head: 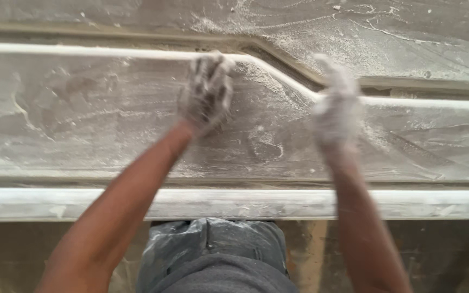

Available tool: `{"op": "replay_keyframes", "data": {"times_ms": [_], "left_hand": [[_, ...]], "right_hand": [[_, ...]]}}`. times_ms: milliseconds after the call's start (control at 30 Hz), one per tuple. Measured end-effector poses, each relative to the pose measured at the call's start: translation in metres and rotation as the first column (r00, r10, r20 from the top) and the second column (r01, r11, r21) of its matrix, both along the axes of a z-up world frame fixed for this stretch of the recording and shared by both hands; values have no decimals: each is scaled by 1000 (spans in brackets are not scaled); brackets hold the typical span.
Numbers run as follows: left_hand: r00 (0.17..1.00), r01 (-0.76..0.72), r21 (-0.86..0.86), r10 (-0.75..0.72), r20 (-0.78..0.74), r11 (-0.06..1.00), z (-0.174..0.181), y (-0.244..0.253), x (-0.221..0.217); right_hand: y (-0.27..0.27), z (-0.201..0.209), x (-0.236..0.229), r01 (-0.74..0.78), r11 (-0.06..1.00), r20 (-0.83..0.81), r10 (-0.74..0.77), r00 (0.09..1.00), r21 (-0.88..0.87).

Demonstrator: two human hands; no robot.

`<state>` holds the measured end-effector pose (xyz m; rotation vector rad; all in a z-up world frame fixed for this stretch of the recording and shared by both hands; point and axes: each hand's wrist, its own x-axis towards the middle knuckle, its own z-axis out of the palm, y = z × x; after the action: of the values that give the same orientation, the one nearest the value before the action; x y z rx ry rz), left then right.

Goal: The person sands a wooden door panel using a sanding block, moving the block along the edges and recessed areas of the woodwork by hand.

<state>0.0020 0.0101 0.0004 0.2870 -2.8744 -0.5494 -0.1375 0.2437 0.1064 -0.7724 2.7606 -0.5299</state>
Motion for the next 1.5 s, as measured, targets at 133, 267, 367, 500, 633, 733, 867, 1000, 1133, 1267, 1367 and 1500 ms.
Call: {"op": "replay_keyframes", "data": {"times_ms": [133,267,367,500,633,733,867,1000,1133,1267,1367,1500], "left_hand": [[956,-66,820,271,-111,569,28,77,-13],[863,-493,788,323,389,368,24,40,-49],[984,-59,616,150,-98,785,2,-5,-75],[940,308,-4,-305,-153,951,-26,-47,-112],[832,526,-347,-555,19,776,-37,-33,-146],[811,569,-357,-577,93,741,-28,-30,-149],[751,655,-289,-643,149,698,-29,-36,-155],[718,693,-164,-650,250,702,-65,18,-159],[625,762,-42,-716,313,646,-84,131,-179],[735,677,-170,-672,96,716,-79,96,-158],[760,647,-64,-635,137,760,-47,-19,-138],[793,557,-106,-490,362,824,-6,-62,-120]], "right_hand": [[-69,-53,74,-35,906,-65,8,998,-423],[-49,-67,102,-78,831,23,109,994,-551],[5,-79,65,75,805,166,31,986,-589],[70,-128,-43,111,942,-425,-246,871,-318],[98,-158,-70,360,918,-334,-396,855,-168],[97,-159,-66,388,914,-321,-405,856,-118],[92,-149,-61,408,906,-314,-422,851,-112],[88,-141,-61,403,908,-306,-419,855,-117],[86,-139,-60,416,898,-310,-440,843,-145],[91,-143,-57,420,888,-305,-458,835,-186],[93,-145,-59,398,899,-277,-436,857,-183],[96,-151,-58,383,912,-283,-410,867,-147]]}}
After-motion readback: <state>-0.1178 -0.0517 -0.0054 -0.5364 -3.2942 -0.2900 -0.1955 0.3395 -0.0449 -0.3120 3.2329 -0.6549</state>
